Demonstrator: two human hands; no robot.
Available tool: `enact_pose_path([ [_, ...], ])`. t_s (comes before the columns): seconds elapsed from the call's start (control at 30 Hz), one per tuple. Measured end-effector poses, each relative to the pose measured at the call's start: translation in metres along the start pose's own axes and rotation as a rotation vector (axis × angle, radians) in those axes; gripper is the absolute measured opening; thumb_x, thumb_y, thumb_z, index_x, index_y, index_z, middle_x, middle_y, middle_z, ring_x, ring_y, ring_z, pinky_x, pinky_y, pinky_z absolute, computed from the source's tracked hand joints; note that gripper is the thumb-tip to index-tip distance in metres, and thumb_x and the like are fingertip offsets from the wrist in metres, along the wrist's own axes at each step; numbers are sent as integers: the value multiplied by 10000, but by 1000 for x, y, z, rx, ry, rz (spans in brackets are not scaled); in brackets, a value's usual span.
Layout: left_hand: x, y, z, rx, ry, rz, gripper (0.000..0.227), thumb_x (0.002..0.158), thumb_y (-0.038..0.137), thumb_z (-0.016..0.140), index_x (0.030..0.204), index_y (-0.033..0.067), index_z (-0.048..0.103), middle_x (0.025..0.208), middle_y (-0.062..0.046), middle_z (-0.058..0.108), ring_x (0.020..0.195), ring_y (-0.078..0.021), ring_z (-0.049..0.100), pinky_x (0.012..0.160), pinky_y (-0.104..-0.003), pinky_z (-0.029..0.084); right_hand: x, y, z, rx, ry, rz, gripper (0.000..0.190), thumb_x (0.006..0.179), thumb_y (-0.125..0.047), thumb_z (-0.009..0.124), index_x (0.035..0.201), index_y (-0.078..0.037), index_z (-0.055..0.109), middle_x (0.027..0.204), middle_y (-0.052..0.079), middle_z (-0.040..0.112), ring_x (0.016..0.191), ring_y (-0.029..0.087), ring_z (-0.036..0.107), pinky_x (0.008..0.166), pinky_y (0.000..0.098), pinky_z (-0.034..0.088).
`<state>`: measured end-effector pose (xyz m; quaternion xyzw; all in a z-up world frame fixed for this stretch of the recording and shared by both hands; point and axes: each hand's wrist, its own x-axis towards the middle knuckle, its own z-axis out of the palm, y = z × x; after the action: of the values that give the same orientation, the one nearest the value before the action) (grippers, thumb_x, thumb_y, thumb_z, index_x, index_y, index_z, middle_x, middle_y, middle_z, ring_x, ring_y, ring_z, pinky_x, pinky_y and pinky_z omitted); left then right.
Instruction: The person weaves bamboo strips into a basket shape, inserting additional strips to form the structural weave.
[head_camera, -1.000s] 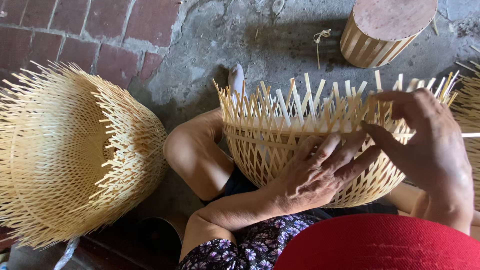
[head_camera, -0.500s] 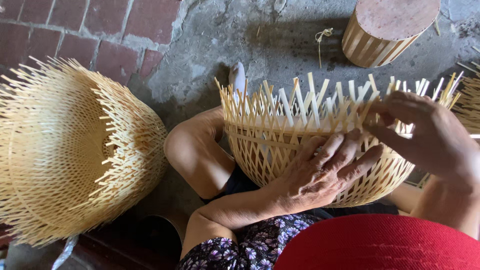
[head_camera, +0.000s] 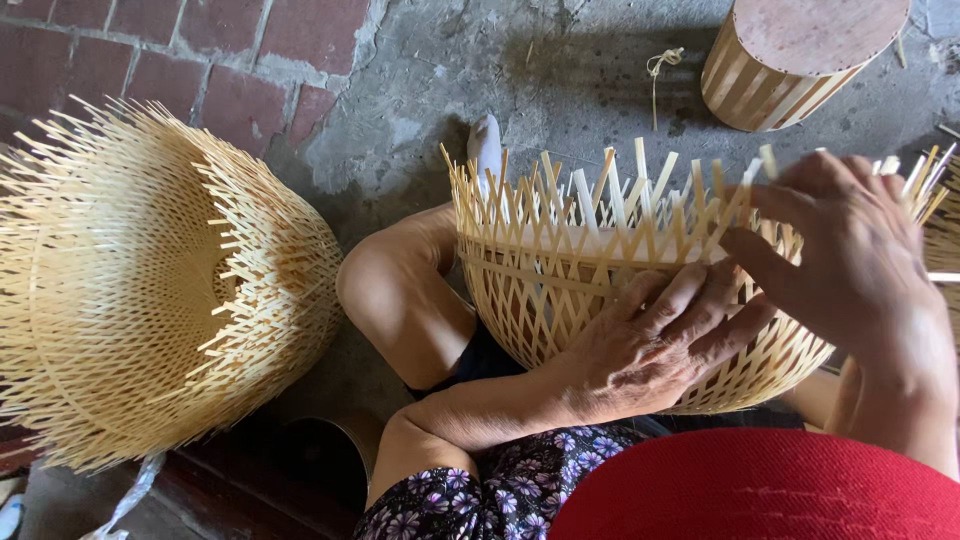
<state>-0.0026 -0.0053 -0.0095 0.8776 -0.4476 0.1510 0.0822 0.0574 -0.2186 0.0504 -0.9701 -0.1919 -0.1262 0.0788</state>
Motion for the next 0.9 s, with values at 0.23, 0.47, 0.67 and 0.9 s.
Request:
enact_pose_path([
  [0.23,6,-4,-19,185,54,31,599,1126,457,416,1632,138,385,1596,-236,392,1573,-412,172,1306,-499,42,-7,12,13,1198,19,210,364,884,-322,813,1098,-60,677,924,48,671,777,126,647,678,260,575],
  [0.47,12,-3,-21,-45,16,-21,518,1099,389,522,1567,178,451,1547,-155,472,1486,-329,353,1294,-498,314,9,-32,-24,-56,18,18,341,801,-295,861,1085,-119,789,1004,85,665,950,230,561,832,385,495],
  [0.67,12,-4,-22,-14,-6,-6,521,1102,396,528,1560,154,474,1562,-169,442,1521,-357,315,1344,-485,274,1,6,16,508,-90,86,192,911,-214,850,1081,-185,766,987,25,653,881,146,571,795,298,481],
  [0.9,12,-2,-8,-23,34,8,532,1123,394,512,1586,147,424,1599,-203,379,1554,-385,249,1372,-495,182,-9,1,14,951,44,50,291,912,-163,791,1179,-119,685,1121,87,694,957,148,666,799,291,610],
])
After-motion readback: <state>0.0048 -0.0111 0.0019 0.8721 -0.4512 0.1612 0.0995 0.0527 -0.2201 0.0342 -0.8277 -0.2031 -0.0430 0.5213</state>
